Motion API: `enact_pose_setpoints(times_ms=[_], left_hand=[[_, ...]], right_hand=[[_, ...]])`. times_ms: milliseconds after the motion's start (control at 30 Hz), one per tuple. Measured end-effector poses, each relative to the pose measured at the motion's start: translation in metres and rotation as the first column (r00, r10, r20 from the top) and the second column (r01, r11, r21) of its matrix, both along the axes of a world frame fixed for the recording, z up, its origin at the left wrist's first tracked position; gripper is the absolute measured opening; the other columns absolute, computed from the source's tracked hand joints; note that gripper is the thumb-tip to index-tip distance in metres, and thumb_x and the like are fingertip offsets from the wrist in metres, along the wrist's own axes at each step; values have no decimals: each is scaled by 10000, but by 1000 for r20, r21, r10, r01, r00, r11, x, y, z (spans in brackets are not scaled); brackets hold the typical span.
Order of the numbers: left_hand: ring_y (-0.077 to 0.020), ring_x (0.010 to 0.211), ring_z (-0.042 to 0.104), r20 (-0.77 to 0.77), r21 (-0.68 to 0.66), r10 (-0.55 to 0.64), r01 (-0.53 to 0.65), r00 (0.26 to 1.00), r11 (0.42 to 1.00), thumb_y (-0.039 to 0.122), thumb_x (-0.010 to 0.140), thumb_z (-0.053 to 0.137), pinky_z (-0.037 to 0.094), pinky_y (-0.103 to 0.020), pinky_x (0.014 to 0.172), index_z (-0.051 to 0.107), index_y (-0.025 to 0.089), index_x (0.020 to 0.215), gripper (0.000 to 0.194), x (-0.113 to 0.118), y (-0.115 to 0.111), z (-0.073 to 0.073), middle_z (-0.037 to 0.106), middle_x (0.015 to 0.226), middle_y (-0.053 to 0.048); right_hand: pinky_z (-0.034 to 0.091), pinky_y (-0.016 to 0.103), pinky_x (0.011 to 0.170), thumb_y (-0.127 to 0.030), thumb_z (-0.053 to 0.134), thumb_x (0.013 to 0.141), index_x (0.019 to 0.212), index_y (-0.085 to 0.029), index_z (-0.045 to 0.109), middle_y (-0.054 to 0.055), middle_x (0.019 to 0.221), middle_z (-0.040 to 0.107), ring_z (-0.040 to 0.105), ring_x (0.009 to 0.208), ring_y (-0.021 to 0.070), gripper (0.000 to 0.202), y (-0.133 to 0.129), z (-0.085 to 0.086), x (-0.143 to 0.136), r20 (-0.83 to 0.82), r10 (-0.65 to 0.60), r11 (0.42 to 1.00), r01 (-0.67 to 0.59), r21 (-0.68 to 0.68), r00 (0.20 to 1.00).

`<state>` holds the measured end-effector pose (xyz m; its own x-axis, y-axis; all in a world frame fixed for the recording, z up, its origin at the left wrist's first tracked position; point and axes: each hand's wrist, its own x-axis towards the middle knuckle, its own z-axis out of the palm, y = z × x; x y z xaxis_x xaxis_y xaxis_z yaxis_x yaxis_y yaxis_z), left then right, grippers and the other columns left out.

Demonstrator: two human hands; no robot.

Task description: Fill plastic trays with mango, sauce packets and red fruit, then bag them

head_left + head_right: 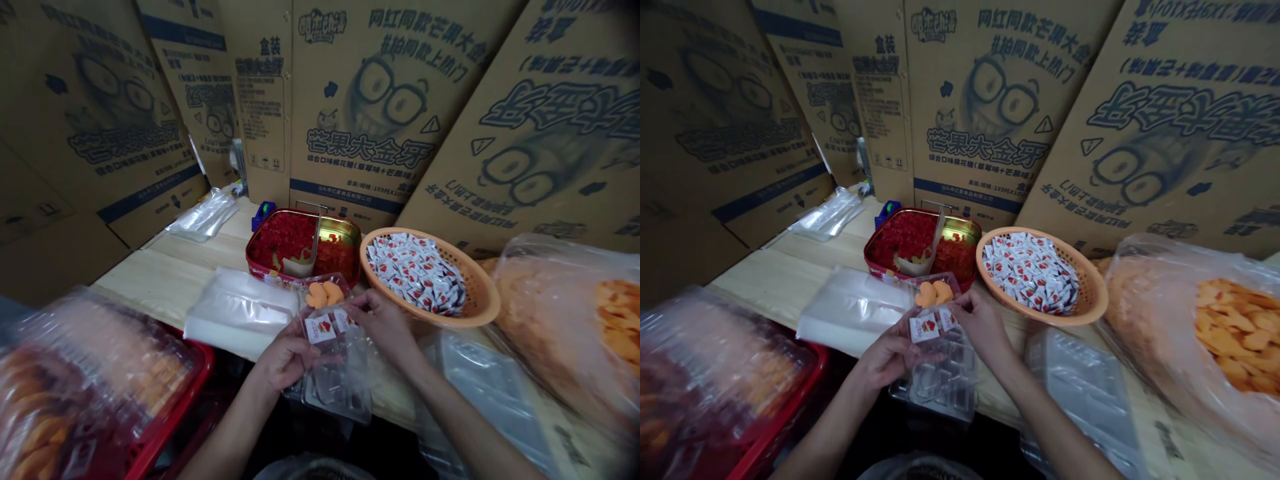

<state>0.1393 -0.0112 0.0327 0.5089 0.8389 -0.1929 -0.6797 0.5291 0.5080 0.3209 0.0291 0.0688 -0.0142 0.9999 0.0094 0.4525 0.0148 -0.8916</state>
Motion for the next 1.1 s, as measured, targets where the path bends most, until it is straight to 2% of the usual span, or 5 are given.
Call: enact_pose_setpoints(times_ms=[267, 433, 600, 867, 1100], left_hand=[[-292, 1077, 544, -39, -39, 32, -33, 999, 999, -96, 548, 543, 449, -512, 873, 450, 257, 1174, 724, -31, -10, -3, 583, 1165, -66], [-313, 1103, 527, -67, -93, 121, -127, 990, 988, -96, 542, 539, 424, -556, 887, 483, 263, 1162, 719, -65, -16, -9, 581, 1185, -69], [-274, 1082, 547, -78, -107, 267, -274, 961, 956, -96, 585, 508, 396, -565, 928, 539, 273, 1110, 643, -92, -16, -13, 605, 1156, -27], [-314, 1153, 492, -62, -55, 383, -386, 922, 921, -78, 599, 531, 343, -570, 980, 527, 297, 1135, 654, -113, 1, -21, 582, 1193, -7], [-302, 1155, 492, -104, -72, 422, -430, 901, 900, -92, 586, 548, 328, -568, 996, 547, 261, 1076, 604, -110, 10, -21, 596, 1159, -10]], right_hand=[[448, 272, 675, -314, 540, 772, 858, -174, 590, 61, 887, 579, 546, 796, 165, 172, 24, -5, -15, 232, 44, 967, -100, 235, 972], [417, 263, 820, -171, 530, 782, 1004, -165, 593, 85, 1032, 624, 577, 961, 177, 231, 99, -16, -17, 690, 194, 981, -153, -122, 697], [457, 343, 758, -166, 685, 653, 1053, -94, 594, 177, 1061, 614, 606, 921, 251, 417, 150, -39, -29, 747, 313, 943, -96, -320, 586], [438, 243, 647, -58, 486, 729, 786, -121, 687, 101, 768, 685, 631, 727, 180, 218, 147, -55, -20, 706, 285, 958, -167, -233, 648], [442, 212, 619, -136, 484, 759, 802, -139, 633, 75, 842, 658, 608, 700, 139, 155, 129, -36, -15, 608, 80, 996, -86, -20, 790]])
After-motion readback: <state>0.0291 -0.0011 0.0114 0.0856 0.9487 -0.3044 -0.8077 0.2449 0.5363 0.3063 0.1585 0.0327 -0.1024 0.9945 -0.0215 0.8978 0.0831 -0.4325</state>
